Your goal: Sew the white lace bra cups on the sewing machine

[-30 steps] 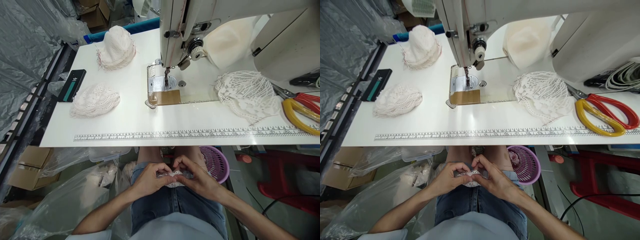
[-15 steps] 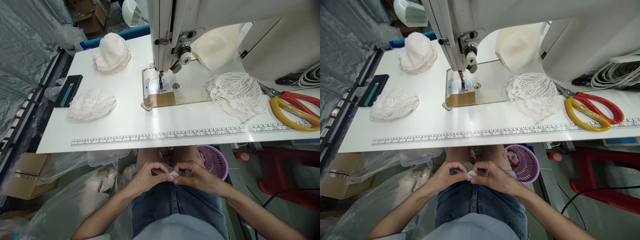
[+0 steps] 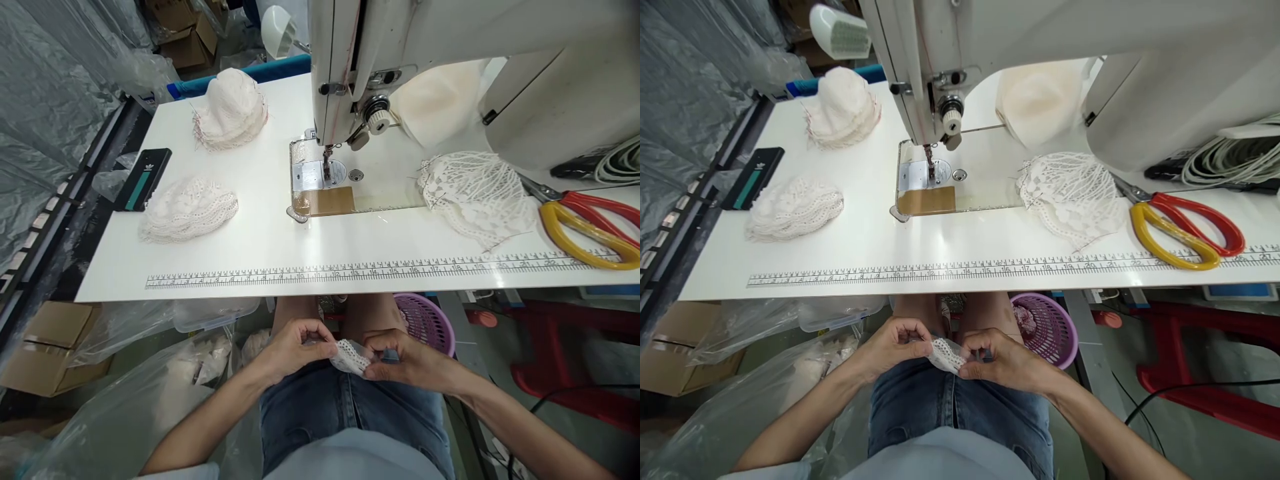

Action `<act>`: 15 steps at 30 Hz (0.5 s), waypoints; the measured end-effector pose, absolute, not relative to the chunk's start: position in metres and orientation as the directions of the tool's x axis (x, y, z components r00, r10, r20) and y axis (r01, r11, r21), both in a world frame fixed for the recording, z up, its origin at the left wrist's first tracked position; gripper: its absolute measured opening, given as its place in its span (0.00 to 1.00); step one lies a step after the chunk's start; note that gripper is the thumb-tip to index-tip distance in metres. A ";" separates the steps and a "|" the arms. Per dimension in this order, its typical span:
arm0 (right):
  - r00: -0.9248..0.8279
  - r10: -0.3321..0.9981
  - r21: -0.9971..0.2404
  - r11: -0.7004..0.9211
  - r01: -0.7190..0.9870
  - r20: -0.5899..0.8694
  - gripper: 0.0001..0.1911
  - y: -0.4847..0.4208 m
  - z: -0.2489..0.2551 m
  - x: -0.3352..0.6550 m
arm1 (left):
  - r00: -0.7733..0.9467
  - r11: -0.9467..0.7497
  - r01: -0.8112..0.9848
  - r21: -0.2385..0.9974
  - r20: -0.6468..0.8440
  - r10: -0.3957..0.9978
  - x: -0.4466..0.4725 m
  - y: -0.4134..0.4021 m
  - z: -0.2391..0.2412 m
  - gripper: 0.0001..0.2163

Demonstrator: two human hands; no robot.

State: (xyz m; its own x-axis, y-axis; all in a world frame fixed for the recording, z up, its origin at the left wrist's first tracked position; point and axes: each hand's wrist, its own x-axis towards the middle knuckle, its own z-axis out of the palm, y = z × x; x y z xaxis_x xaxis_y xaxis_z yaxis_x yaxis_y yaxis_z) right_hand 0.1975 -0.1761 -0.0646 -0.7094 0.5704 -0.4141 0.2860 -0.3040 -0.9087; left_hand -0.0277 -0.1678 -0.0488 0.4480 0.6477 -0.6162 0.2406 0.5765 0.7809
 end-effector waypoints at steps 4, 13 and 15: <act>-0.715 0.580 -0.920 -0.268 0.284 -0.390 0.13 -0.172 -0.058 0.187 | 0.458 0.456 0.294 0.840 -0.543 0.704 -0.022 -0.167 -0.047 0.07; -0.611 0.713 -0.931 -0.169 0.324 -0.343 0.17 -0.165 -0.055 0.174 | 0.430 0.377 0.311 0.873 -0.483 0.763 -0.025 -0.165 -0.036 0.11; -0.599 0.731 -0.929 -0.132 0.345 -0.326 0.17 -0.163 -0.051 0.174 | 0.408 0.332 0.349 0.876 -0.462 0.788 -0.025 -0.166 -0.032 0.10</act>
